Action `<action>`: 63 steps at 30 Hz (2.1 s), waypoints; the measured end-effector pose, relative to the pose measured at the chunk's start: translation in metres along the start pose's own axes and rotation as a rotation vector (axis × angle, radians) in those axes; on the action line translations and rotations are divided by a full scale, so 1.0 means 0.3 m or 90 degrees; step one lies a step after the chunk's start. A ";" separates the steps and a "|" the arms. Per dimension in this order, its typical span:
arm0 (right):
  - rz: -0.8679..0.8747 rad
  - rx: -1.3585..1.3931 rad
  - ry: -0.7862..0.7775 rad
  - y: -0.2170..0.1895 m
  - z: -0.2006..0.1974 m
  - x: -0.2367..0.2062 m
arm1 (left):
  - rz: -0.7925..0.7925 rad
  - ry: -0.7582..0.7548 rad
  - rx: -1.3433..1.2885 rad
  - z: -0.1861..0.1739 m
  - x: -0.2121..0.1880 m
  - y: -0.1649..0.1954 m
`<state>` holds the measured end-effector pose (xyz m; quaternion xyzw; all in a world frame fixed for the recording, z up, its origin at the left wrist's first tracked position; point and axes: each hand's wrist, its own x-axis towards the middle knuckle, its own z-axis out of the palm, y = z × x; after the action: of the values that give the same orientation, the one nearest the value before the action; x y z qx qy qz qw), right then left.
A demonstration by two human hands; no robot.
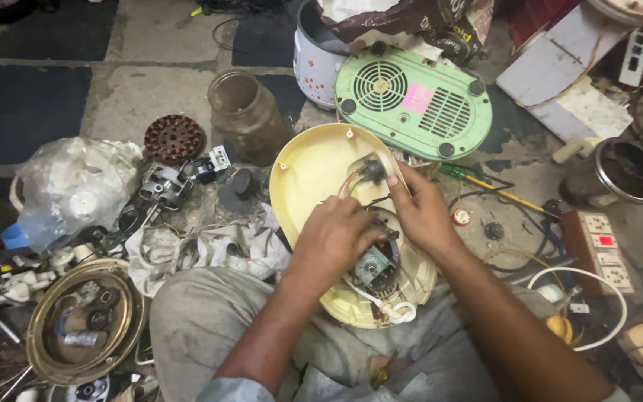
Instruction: The person sits on the floor and works on the internal wiring of a disassembled yellow appliance. They use pliers to strip and twist wires, then connect a power cord to test the motor, which spins when powered.
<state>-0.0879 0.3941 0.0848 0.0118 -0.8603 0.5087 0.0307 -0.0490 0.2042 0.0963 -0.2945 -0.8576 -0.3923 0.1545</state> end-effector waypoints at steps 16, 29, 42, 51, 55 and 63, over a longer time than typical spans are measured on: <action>-0.035 -0.025 0.006 0.026 0.013 0.033 | 0.059 -0.119 0.348 0.044 0.088 -0.116; -0.021 -0.082 0.018 0.052 0.016 0.080 | 0.084 -0.174 0.361 0.058 0.140 -0.164; 0.000 -0.058 0.003 0.038 0.032 0.088 | 0.055 -0.113 0.054 -0.057 0.153 -0.231; 0.118 -0.031 -0.007 0.033 0.046 0.085 | 0.131 -0.181 0.182 -0.031 0.165 -0.235; -0.030 -0.065 0.013 0.036 0.039 0.085 | 0.076 -0.115 0.002 -0.023 0.135 -0.227; -0.014 -0.069 0.011 0.049 0.032 0.087 | 0.056 -0.158 -0.002 -0.016 0.124 -0.209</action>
<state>-0.1151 0.3931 0.0692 0.0153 -0.8862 0.4610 0.0446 -0.1170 0.1821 0.0814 -0.3779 -0.8560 -0.3469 0.0640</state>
